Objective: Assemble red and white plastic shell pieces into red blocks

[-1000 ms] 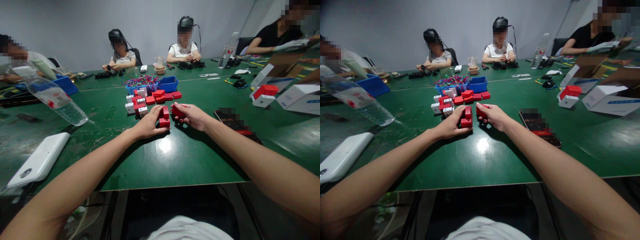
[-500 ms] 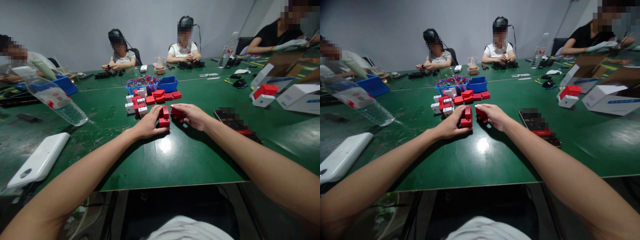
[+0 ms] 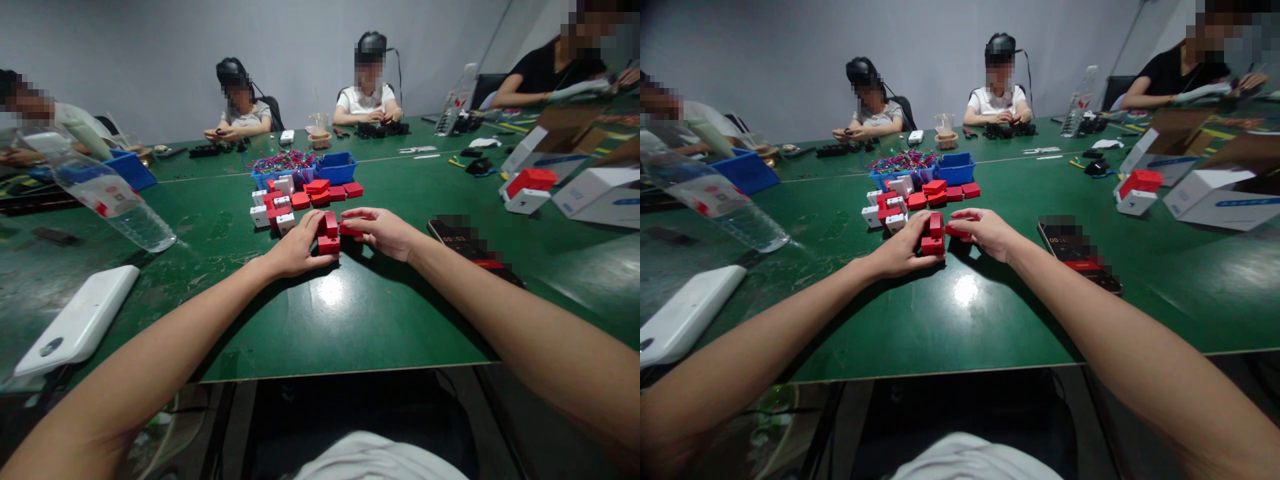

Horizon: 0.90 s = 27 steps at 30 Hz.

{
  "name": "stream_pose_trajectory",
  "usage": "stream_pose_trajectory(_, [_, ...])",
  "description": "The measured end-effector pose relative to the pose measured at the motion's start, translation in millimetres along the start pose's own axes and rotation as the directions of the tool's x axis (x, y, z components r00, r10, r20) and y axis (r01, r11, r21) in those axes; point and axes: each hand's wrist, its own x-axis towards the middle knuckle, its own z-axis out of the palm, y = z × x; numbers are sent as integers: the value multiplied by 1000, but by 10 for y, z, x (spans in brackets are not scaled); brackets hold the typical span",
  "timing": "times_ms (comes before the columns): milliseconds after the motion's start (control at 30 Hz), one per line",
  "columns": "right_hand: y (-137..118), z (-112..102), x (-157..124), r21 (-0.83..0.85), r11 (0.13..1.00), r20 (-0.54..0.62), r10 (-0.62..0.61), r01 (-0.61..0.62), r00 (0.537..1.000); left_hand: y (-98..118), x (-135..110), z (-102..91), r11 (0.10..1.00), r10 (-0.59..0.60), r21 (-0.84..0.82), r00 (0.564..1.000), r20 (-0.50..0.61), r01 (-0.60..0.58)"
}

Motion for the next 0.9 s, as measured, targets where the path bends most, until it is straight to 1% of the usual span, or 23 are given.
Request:
stream_pose_trajectory(100, [15,3,13,35,999,3,12,-12,1000,4,-2,-3,1000,-4,3,1000,4,4])
stream_pose_trajectory(267, [23,-7,17,32,999,20,24,-25,1000,17,1,-12,1000,-13,0,1000,14,13])
stream_pose_trajectory(467, [4,-1,4,41,999,5,35,-35,999,7,0,-13,1000,-6,9,1000,18,6])
stream_pose_trajectory(567, [-20,22,-9,73,997,-48,31,-28,998,-2,-3,-6,1000,-10,2,1000,12,10])
stream_pose_trajectory(700, [-56,29,-15,112,994,-135,-4,20,991,-9,-5,3,1000,-2,-16,1000,-5,2])
stream_pose_trajectory(767, [-72,15,-15,106,994,-150,-1,17,989,-5,-5,3,1000,-3,-21,1000,-8,3])
stream_pose_trajectory(900, [-86,-22,-13,79,996,-155,45,-33,987,13,-1,-5,999,-23,-38,1000,-7,23])
